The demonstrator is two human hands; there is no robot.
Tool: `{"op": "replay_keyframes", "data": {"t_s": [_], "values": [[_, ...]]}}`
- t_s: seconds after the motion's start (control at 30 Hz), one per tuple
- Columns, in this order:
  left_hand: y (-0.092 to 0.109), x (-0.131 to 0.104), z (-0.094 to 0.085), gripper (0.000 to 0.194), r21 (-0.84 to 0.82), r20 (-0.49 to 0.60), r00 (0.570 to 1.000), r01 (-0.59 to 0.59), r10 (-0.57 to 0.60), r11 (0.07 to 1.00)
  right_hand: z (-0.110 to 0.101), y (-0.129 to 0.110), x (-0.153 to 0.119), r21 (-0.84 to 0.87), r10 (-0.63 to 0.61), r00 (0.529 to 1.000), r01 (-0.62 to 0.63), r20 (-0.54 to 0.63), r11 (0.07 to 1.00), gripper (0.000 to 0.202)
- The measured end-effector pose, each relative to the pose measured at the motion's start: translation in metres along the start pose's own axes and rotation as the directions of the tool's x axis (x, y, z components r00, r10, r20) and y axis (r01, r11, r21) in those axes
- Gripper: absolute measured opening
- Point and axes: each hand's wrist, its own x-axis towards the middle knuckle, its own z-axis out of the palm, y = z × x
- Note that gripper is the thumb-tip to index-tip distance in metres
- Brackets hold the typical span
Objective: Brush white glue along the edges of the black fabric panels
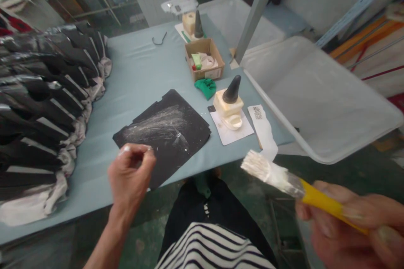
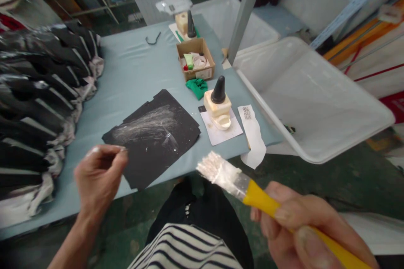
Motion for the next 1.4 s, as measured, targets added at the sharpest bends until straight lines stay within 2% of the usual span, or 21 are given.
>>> {"op": "replay_keyframes", "data": {"t_s": [0.03,0.1,0.2,0.27,0.4,0.57,0.7,0.8,0.93,1.03,1.1,1.23,1.4], "values": [[-0.005,0.002,-0.005,0.009,-0.015,0.009,0.998,0.066,-0.066,0.998,-0.001,0.000,0.005,0.029,0.001,0.999,-0.002,0.044,1.000,0.017],[-0.003,-0.001,-0.010,0.011,-0.113,0.081,0.993,0.093,-0.084,0.989,0.004,0.003,0.016,0.083,0.053,0.989,-0.064,0.135,0.994,0.025],[0.020,-0.018,-0.009,0.009,-0.286,0.186,0.982,0.012,0.043,0.958,0.016,0.013,0.025,0.143,0.154,0.964,-0.188,0.218,0.972,0.026],[0.036,-0.029,-0.006,0.013,-0.352,0.207,0.968,-0.060,0.140,0.934,0.020,0.018,0.026,0.153,0.163,0.955,-0.204,0.247,0.967,0.023],[0.052,-0.039,-0.008,0.021,-0.429,0.224,0.928,-0.179,0.296,0.885,0.023,0.017,0.023,0.128,0.099,0.957,-0.138,0.273,0.982,0.023],[0.053,-0.037,-0.015,0.026,-0.507,0.231,0.878,-0.260,0.420,0.822,0.022,0.014,0.016,0.040,-0.001,0.958,-0.011,0.287,0.999,0.024],[0.052,-0.036,-0.016,0.028,-0.486,0.264,0.829,-0.327,0.492,0.811,0.018,0.015,0.006,-0.120,-0.076,0.945,0.119,0.317,0.986,0.029],[0.054,-0.032,-0.016,0.029,-0.452,0.264,0.784,-0.414,0.561,0.790,0.023,0.007,0.002,-0.237,-0.118,0.940,0.200,0.319,0.951,0.024],[0.054,-0.027,-0.015,0.023,-0.386,0.278,0.758,-0.475,0.590,0.791,0.040,-0.009,-0.001,-0.297,-0.118,0.953,0.203,0.280,0.933,0.019],[0.054,-0.025,-0.013,0.016,-0.364,0.295,0.759,-0.472,0.581,0.803,0.049,-0.015,-0.003,-0.297,-0.104,0.969,0.169,0.222,0.940,0.017],[0.055,-0.024,-0.011,0.012,-0.360,0.300,0.778,-0.444,0.552,0.820,0.051,-0.016,-0.004,-0.305,-0.102,0.972,0.165,0.214,0.938,0.014],[0.056,-0.024,-0.010,0.011,-0.351,0.295,0.814,-0.395,0.501,0.849,0.051,-0.017,-0.003,-0.318,-0.091,0.958,0.179,0.274,0.931,0.015],[0.055,-0.022,-0.010,0.015,-0.344,0.305,0.824,-0.373,0.478,0.862,0.052,-0.014,0.002,-0.324,-0.129,0.936,0.240,0.327,0.915,0.017]]}}
